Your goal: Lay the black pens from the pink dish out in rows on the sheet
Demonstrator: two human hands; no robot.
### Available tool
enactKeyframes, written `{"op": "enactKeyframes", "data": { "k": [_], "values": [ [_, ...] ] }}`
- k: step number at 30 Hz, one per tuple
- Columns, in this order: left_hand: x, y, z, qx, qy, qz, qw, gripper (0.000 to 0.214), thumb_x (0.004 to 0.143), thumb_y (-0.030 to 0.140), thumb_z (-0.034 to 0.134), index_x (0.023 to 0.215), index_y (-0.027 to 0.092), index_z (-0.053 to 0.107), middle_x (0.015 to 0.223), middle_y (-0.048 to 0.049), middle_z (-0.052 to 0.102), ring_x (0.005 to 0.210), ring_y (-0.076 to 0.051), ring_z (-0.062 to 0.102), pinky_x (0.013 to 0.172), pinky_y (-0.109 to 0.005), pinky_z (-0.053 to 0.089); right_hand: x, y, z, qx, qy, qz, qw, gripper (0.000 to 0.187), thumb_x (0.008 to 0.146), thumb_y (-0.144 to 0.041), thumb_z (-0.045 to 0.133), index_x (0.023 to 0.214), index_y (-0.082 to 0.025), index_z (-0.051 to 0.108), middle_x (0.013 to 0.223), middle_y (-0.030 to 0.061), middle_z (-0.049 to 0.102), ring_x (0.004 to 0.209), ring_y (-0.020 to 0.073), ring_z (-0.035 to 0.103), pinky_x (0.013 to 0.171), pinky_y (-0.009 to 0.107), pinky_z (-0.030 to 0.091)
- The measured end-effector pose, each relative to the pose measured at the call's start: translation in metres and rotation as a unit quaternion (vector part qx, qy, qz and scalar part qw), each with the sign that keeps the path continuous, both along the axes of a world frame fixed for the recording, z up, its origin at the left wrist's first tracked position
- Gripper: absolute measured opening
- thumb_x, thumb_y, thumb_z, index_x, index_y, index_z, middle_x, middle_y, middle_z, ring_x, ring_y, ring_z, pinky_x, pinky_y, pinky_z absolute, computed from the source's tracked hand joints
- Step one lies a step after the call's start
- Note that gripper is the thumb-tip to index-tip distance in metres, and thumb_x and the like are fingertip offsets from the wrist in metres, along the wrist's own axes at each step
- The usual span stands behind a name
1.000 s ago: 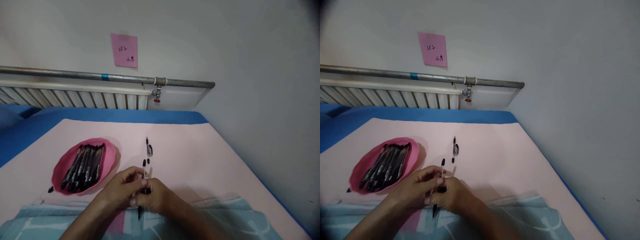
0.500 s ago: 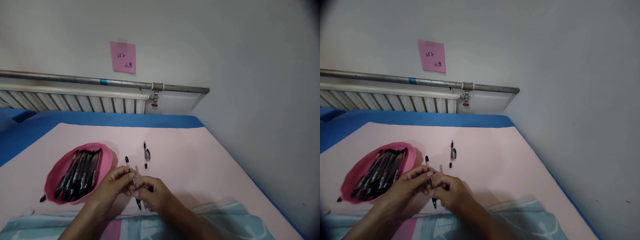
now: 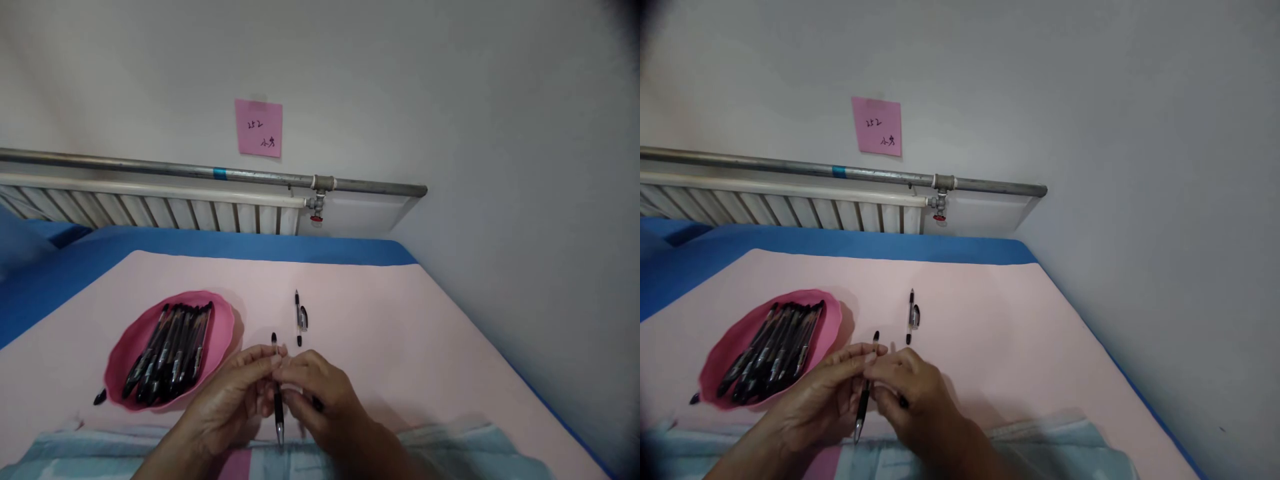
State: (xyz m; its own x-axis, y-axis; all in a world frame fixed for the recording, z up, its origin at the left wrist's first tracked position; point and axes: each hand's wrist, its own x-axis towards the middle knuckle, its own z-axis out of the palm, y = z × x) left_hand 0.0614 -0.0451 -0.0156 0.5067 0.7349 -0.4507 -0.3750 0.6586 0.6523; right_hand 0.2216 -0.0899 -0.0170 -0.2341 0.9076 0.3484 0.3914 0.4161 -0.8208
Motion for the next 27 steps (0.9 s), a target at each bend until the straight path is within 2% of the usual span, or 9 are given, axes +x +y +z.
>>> {"op": "enactKeyframes", "data": {
  "k": [6, 10, 13, 15, 17, 19, 20, 23, 27],
  "values": [
    [0.009, -0.005, 0.000, -0.034, -0.045, -0.011, 0.998, 0.016, 0.068, 0.019, 0.074, 0.080, 0.011, 0.068, 0.073, -0.0047, 0.067, 0.060, -0.010, 0.060, 0.056, -0.018, 0.044, 0.000, -0.002, -0.001, 0.033, -0.111, -0.005, 0.993, 0.030, 0.084, -0.019, 0.050, 0.109, -0.030, 0.063, 0.105, 0.0068, 0.056, 0.083, 0.0150, 0.057, 0.071, 0.026, 0.046],
    [0.011, -0.005, 0.003, -0.064, -0.062, -0.003, 0.996, 0.015, 0.064, 0.017, 0.076, 0.074, 0.011, 0.067, 0.066, -0.0022, 0.065, 0.056, -0.009, 0.059, 0.054, -0.018, 0.044, -0.002, -0.004, 0.005, 0.029, -0.150, 0.002, 0.988, 0.030, 0.082, -0.017, 0.051, 0.107, -0.029, 0.063, 0.108, 0.0070, 0.055, 0.081, 0.0152, 0.058, 0.071, 0.027, 0.046],
    [0.012, -0.006, 0.001, -0.079, -0.051, 0.004, 0.996, 0.015, 0.067, 0.022, 0.074, 0.073, 0.011, 0.065, 0.061, -0.0002, 0.062, 0.051, -0.007, 0.055, 0.050, -0.016, 0.043, -0.003, -0.004, 0.009, 0.028, -0.132, -0.002, 0.991, 0.027, 0.081, -0.015, 0.050, 0.101, -0.027, 0.064, 0.105, 0.0071, 0.056, 0.081, 0.0158, 0.057, 0.071, 0.027, 0.046],
    [0.014, -0.008, -0.002, -0.080, -0.022, 0.011, 0.997, 0.019, 0.072, 0.030, 0.070, 0.075, 0.012, 0.064, 0.058, 0.0009, 0.060, 0.043, -0.005, 0.049, 0.041, -0.014, 0.037, 0.001, 0.002, 0.010, 0.016, -0.089, -0.043, 0.995, 0.021, 0.082, -0.017, 0.048, 0.096, -0.024, 0.063, 0.094, 0.0066, 0.059, 0.076, 0.0155, 0.057, 0.069, 0.026, 0.045],
    [0.016, -0.009, -0.005, -0.061, 0.010, 0.011, 0.998, 0.025, 0.076, 0.038, 0.064, 0.080, 0.013, 0.063, 0.058, 0.0005, 0.060, 0.037, -0.004, 0.044, 0.034, -0.013, 0.029, 0.010, 0.015, 0.009, -0.036, -0.030, -0.126, 0.991, 0.015, 0.083, -0.024, 0.047, 0.091, -0.021, 0.060, 0.075, 0.0033, 0.059, 0.065, 0.0145, 0.055, 0.062, 0.025, 0.044],
    [0.018, -0.009, -0.007, -0.029, 0.029, 0.003, 0.999, 0.028, 0.078, 0.040, 0.060, 0.084, 0.013, 0.062, 0.059, -0.0003, 0.061, 0.036, -0.004, 0.043, 0.031, -0.013, 0.024, 0.022, 0.034, 0.006, -0.110, 0.022, -0.219, 0.969, 0.015, 0.083, -0.033, 0.049, 0.085, -0.021, 0.057, 0.063, -0.0004, 0.055, 0.055, 0.0136, 0.051, 0.053, 0.024, 0.041],
    [0.019, -0.009, -0.008, -0.016, 0.034, 0.001, 0.999, 0.028, 0.078, 0.040, 0.059, 0.085, 0.013, 0.061, 0.058, -0.0001, 0.060, 0.036, -0.005, 0.042, 0.031, -0.013, 0.024, 0.028, 0.044, 0.004, -0.133, 0.031, -0.254, 0.957, 0.017, 0.081, -0.036, 0.051, 0.082, -0.020, 0.057, 0.064, -0.0002, 0.056, 0.056, 0.0140, 0.051, 0.052, 0.023, 0.040],
    [0.019, -0.008, -0.008, 0.007, 0.046, -0.004, 0.999, 0.028, 0.078, 0.040, 0.058, 0.085, 0.013, 0.060, 0.058, 0.0008, 0.059, 0.036, -0.005, 0.042, 0.030, -0.013, 0.024, 0.040, 0.071, -0.003, -0.179, -0.033, -0.293, 0.939, 0.021, 0.079, -0.039, 0.050, 0.074, -0.020, 0.056, 0.064, -0.0001, 0.057, 0.058, 0.0147, 0.051, 0.052, 0.024, 0.040],
    [0.019, -0.006, -0.009, 0.020, 0.070, -0.005, 0.997, 0.034, 0.074, 0.046, 0.060, 0.085, 0.013, 0.060, 0.058, 0.0008, 0.059, 0.037, -0.005, 0.042, 0.030, -0.014, 0.024, 0.040, 0.091, -0.013, -0.188, -0.146, -0.281, 0.930, 0.020, 0.080, -0.035, 0.047, 0.070, -0.020, 0.055, 0.064, 0.0004, 0.059, 0.058, 0.0146, 0.052, 0.055, 0.024, 0.039]
  ]
}}
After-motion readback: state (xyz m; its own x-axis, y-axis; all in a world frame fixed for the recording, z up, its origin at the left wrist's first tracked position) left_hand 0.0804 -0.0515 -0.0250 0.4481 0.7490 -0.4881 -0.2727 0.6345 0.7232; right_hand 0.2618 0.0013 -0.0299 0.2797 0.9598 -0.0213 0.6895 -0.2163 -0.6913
